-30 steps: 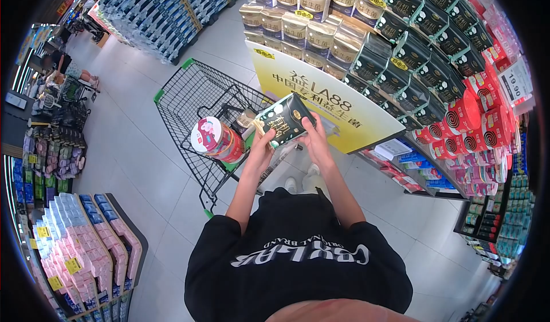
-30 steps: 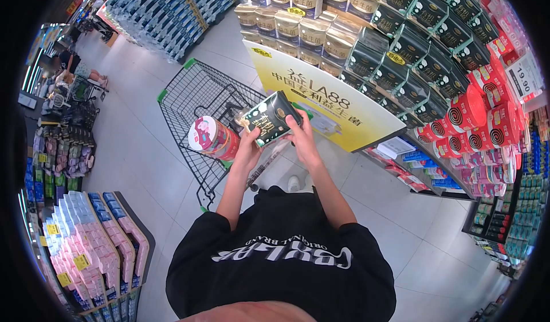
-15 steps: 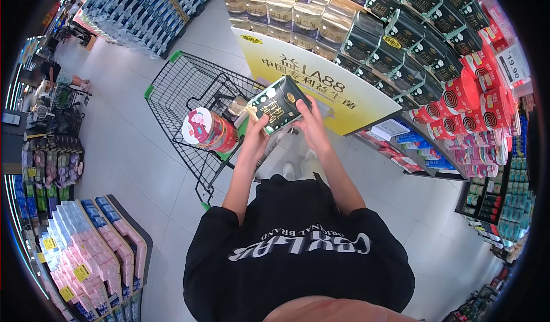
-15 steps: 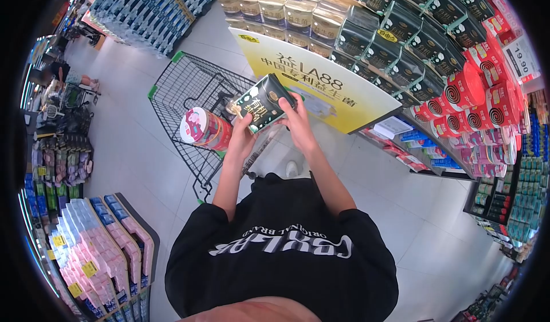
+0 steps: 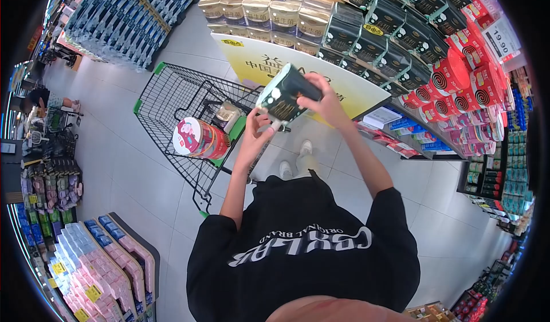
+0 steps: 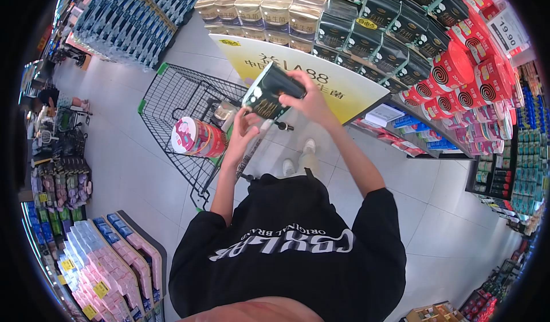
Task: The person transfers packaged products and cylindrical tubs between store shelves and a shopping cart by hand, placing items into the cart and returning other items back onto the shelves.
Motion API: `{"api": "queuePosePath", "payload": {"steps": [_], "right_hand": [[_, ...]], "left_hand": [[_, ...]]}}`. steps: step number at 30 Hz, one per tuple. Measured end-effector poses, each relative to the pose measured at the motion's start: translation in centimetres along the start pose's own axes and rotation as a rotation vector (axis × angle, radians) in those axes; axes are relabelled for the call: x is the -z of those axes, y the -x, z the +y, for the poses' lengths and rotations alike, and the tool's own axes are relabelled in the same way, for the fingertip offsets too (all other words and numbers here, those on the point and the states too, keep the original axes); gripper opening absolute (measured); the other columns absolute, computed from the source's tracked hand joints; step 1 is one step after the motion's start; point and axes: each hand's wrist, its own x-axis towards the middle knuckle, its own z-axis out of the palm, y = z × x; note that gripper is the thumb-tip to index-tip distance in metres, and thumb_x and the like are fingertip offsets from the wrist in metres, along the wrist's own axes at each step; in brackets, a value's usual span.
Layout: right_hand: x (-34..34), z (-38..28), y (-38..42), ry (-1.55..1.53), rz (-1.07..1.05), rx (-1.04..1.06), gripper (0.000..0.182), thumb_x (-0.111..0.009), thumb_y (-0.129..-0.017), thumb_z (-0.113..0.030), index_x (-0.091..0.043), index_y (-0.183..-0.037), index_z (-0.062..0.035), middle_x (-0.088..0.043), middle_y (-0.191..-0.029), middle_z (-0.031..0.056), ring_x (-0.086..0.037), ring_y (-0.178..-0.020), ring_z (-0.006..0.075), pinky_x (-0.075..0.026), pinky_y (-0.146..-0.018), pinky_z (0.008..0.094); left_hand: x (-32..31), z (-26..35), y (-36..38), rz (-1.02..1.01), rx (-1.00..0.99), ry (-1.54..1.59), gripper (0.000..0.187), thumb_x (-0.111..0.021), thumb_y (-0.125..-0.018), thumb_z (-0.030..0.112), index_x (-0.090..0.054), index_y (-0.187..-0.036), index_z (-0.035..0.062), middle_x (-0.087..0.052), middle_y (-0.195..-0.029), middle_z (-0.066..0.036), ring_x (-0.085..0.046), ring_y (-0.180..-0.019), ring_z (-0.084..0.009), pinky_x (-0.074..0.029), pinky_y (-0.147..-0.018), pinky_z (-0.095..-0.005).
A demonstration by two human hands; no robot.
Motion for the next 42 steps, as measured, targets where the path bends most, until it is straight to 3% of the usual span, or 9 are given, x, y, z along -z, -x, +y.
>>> {"api": "queuePosePath", "payload": {"steps": [5,9,14,22,26,29,32,34,42], "right_hand": [[8.4,-6.6,-5.0,0.578,0.180,0.384,0.054,-0.075,-0.076,-0.014,-0.050,-0.124,-0.0109,-0.053,-0.120,0.0083,-0.052,-0.111,0.0194,-0.042,-0.095,0.0317],[13.7,-11.6,-9.1,0.952,0.343,0.611,0.052,-0.072,-0.077,-0.016,-0.051,-0.123,-0.0092,-0.053,-0.121,0.0126,-0.054,-0.112,0.0272,-0.042,-0.096,0.0347],[19.3,-11.3,-15.1,1.076,0.384,0.650,0.055,-0.073,-0.075,-0.015,-0.050,-0.125,-0.0161,-0.053,-0.124,0.0112,-0.049,-0.118,0.0319,-0.040,-0.097,0.0395],[22.0,-7.7,-18.8,1.528,0.307,0.160,0.059,-0.073,-0.075,-0.017,-0.048,-0.128,-0.0174,-0.051,-0.130,0.0090,-0.041,-0.126,0.0293,-0.027,-0.101,0.0530],[17.0,-7.8,-16.5,1.413,0.380,0.502,0.054,-0.066,-0.077,-0.013,-0.050,-0.128,-0.0140,-0.047,-0.132,0.0139,-0.037,-0.129,0.0322,-0.029,-0.102,0.0523],[9.5,-4.1,-12.4,0.852,0.028,0.496,0.028,-0.054,-0.079,-0.006,-0.063,-0.105,-0.0057,-0.057,-0.111,0.0163,-0.053,-0.105,0.0346,-0.045,-0.087,0.0445],[0.1,8.0,-6.1,0.825,-0.309,0.606,0.039,-0.060,-0.074,-0.002,-0.059,-0.113,-0.0090,-0.050,-0.121,0.0198,-0.047,-0.115,0.0409,-0.045,-0.088,0.0500],[-4.0,11.2,-1.8,0.761,-0.505,0.355,0.048,-0.061,-0.068,0.004,-0.058,-0.115,-0.0049,-0.048,-0.126,0.0185,-0.037,-0.126,0.0408,-0.045,-0.090,0.0482],[-9.7,15.5,-1.3,0.870,-0.366,0.409,0.027,-0.063,-0.071,-0.006,-0.058,-0.097,-0.0089,-0.051,-0.110,0.0096,-0.039,-0.122,0.0353,-0.047,-0.085,0.0426]], "left_hand": [[0.7,-4.1,1.7,0.071,-0.172,-1.271,0.088,-0.074,-0.077,0.033,-0.023,-0.144,0.0058,-0.041,-0.133,-0.021,-0.045,-0.121,-0.0344,-0.044,-0.090,-0.0423],[1.3,-7.4,1.9,0.035,0.160,-1.003,0.059,-0.068,-0.080,0.034,-0.045,-0.128,0.0081,-0.062,-0.100,-0.020,-0.061,-0.095,-0.0356,-0.048,-0.078,-0.0440],[0.4,-6.8,1.7,0.138,0.093,-1.102,0.042,-0.064,-0.082,0.033,-0.056,-0.115,0.0092,-0.065,-0.089,-0.017,-0.064,-0.086,-0.0354,-0.049,-0.075,-0.0448],[-0.4,-5.3,0.5,0.149,0.291,-1.189,0.039,-0.065,-0.078,0.037,-0.063,-0.106,0.0098,-0.065,-0.092,-0.015,-0.064,-0.087,-0.0344,-0.049,-0.075,-0.0451],[-0.5,-5.6,0.0,0.145,0.319,-1.211,0.037,-0.065,-0.078,0.038,-0.064,-0.103,0.0109,-0.065,-0.092,-0.015,-0.064,-0.086,-0.0330,-0.049,-0.075,-0.0447],[-0.6,-5.8,-0.2,0.170,0.316,-1.221,0.038,-0.066,-0.078,0.038,-0.064,-0.104,0.0111,-0.065,-0.093,-0.014,-0.064,-0.087,-0.0320,-0.050,-0.075,-0.0439],[-0.3,-6.0,-0.4,0.186,0.329,-1.175,0.040,-0.067,-0.077,0.041,-0.064,-0.104,0.0110,-0.066,-0.095,-0.013,-0.064,-0.089,-0.0318,-0.050,-0.075,-0.0433],[-0.2,-5.5,-0.6,0.200,0.315,-1.190,0.042,-0.067,-0.077,0.043,-0.064,-0.105,0.0108,-0.066,-0.096,-0.013,-0.064,-0.090,-0.0320,-0.050,-0.075,-0.0432],[4.4,-7.5,-1.3,0.287,0.074,-0.829,0.038,-0.062,-0.085,0.037,-0.062,-0.104,0.0045,-0.062,-0.099,-0.015,-0.060,-0.094,-0.0328,-0.047,-0.082,-0.0414]]}}
